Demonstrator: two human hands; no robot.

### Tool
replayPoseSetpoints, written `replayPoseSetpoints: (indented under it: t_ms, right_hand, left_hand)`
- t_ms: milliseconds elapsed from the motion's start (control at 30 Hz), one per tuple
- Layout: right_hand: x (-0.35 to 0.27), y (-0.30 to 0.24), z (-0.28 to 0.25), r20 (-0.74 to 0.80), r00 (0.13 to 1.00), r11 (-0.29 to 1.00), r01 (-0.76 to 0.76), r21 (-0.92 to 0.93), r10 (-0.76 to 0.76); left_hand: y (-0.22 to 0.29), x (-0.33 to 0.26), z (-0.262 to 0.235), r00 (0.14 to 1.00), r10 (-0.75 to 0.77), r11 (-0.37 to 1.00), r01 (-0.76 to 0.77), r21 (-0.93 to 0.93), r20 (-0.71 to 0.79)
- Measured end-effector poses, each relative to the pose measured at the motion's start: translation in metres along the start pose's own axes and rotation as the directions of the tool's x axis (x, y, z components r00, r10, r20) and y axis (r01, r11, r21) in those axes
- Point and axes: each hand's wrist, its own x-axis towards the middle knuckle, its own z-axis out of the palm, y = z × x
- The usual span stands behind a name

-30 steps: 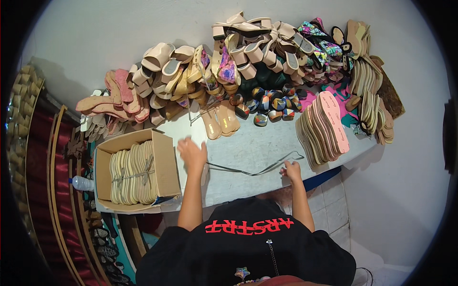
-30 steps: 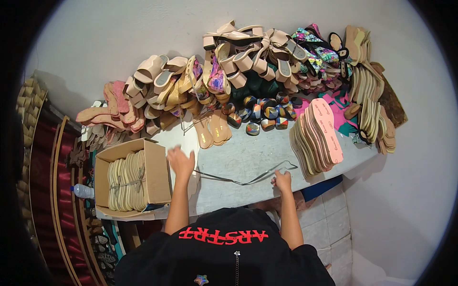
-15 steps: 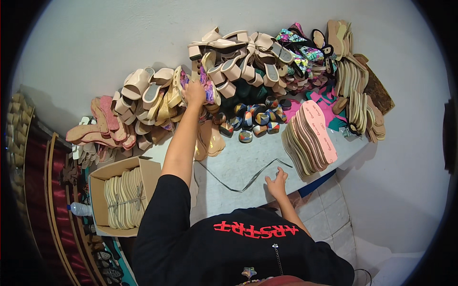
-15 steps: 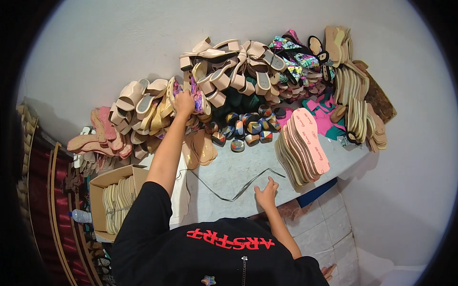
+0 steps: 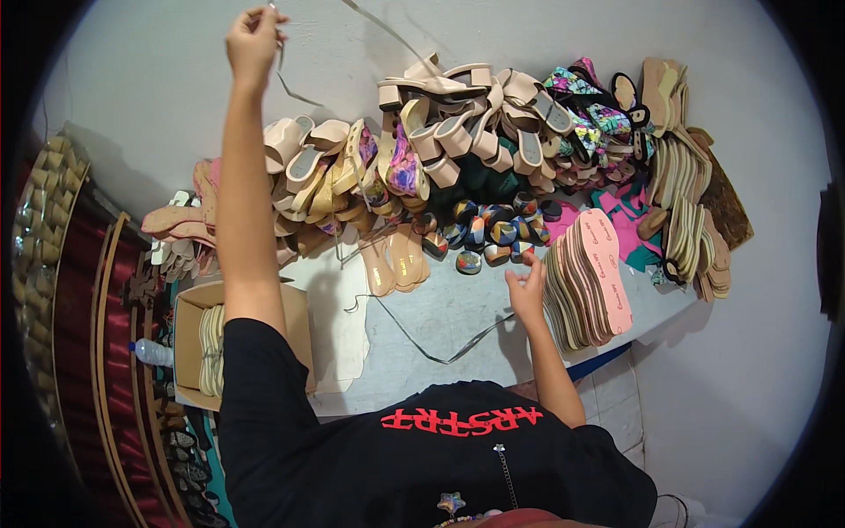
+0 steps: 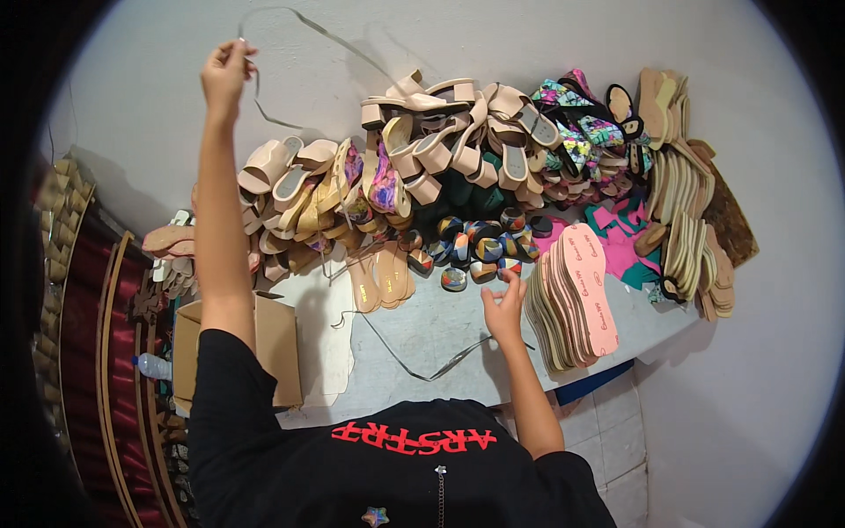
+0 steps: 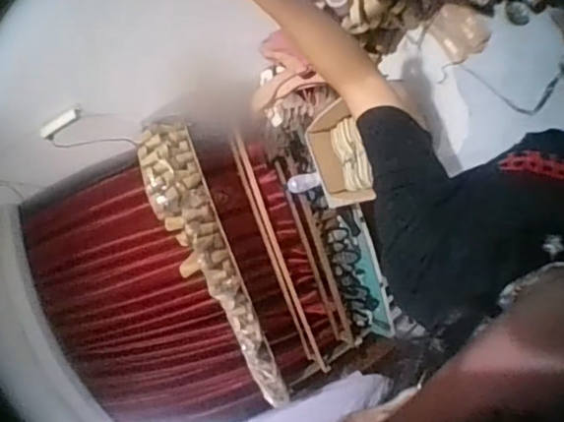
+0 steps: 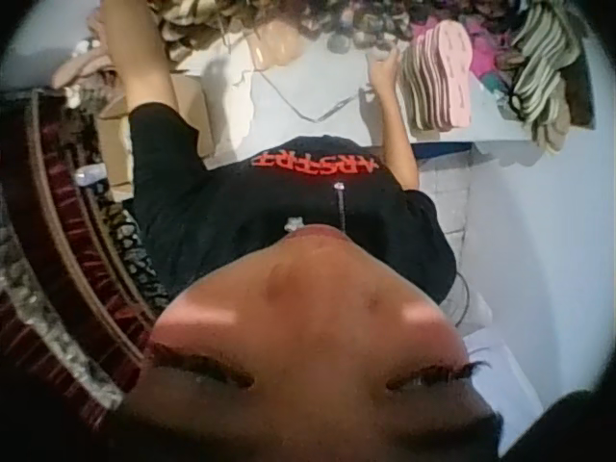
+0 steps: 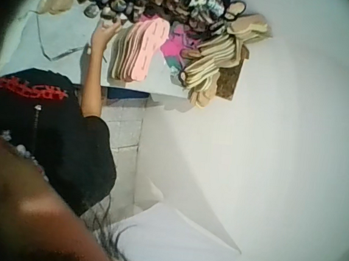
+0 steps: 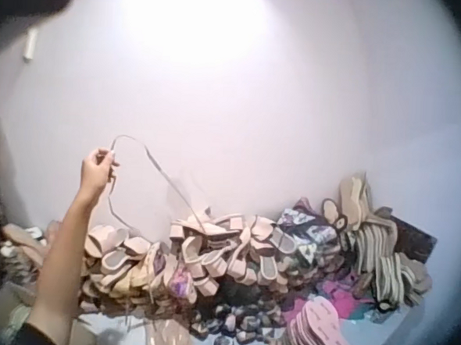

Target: Organizing and bundling shoe soles and insoles on a work table.

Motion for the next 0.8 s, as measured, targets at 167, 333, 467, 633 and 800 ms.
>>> replayPoseSetpoints:
  t_ms: [167, 333, 467, 633, 800]
  right_hand:
    - [0.036, -0.018, 0.01, 0.055, 0.998, 0.996, 0.008, 0.094, -0.014]
    - [0.078, -0.047, 0.02, 0.013, 0.991, 0.976, 0.126, 0.179, -0.131]
    - [0.093, -0.062, 0.035, 0.02, 0.981, 0.966, 0.189, 0.174, -0.195]
    - [0.091, -0.059, 0.04, 0.088, 0.987, 0.973, 0.111, 0.204, -0.131]
    - [0.081, -0.034, 0.038, 0.069, 0.987, 0.981, 0.136, 0.139, -0.146]
  left_hand:
    - [0.024, 0.042, -0.049, 0.998, 0.006, 0.987, 0.003, 0.159, -0.058]
    - [-0.004, 0.026, -0.037, 0.962, -0.242, 0.918, 0.184, 0.35, 0.129]
    - [-0.033, 0.02, -0.035, 0.93, -0.336, 0.936, 0.311, 0.166, 0.152]
    - [-0.034, 0.024, -0.014, 0.954, -0.154, 0.971, 0.195, -0.141, 0.258]
    - [-0.016, 0.029, 0.016, 0.989, -0.06, 0.96, 0.094, -0.265, 0.132]
